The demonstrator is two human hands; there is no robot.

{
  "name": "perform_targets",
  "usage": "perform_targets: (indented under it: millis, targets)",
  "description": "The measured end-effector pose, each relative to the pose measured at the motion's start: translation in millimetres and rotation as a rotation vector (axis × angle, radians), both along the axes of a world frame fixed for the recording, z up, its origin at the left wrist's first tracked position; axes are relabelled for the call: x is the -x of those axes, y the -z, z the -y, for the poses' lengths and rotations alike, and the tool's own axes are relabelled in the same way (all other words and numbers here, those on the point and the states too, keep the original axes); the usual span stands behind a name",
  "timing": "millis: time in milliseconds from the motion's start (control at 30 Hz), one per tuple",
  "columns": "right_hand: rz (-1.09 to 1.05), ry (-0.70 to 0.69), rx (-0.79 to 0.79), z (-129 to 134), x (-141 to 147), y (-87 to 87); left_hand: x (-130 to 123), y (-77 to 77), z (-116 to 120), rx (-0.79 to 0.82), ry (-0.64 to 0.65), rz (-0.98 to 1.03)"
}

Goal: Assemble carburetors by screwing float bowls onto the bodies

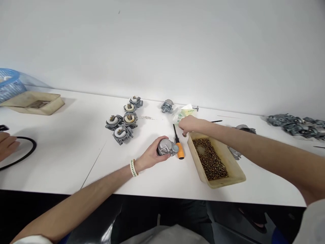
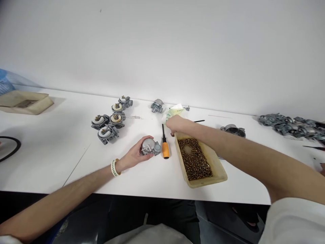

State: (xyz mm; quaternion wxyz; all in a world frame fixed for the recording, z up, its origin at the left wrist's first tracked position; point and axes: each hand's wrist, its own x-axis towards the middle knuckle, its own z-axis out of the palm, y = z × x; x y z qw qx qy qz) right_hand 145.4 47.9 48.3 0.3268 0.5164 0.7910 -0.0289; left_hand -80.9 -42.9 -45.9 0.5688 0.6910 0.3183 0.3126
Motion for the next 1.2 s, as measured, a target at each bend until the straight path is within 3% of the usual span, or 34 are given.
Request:
perform_targets:
  millis: [300,533,733,933,1100,1200]
  targets:
    - [-0.09,0.026,0.145,1.4,-21.3,9.4,-0.7,2.9,-0.1,0.016,0.021,0.025]
    - [-0.174,0.099,0.166,-16.2,-53.3,32.4,0.1,2.8,-0.2,-0.01,0.014,0.021]
    - [-0.14,0.365,-0.026,-43.6,-128.3,44.8,-0.7,-0.2,0.3,0.027,0.014,0.021]
    - [-0.184,0.665,-0.244,-46.6,-213.2,46.3,0.9,0.8,-0.6,0.049,0.025,-0.008]
    - [-0.267,0.813,-0.282,-41.6,-271.8,59.0,3.0,0.1,-1.8,0.076,0.022,-0.052]
    - [-0.253,0.898,-0.26,-33.2,-314.4,56.5,3.6,-2.5,-1.7,0.091,0.016,-0.107]
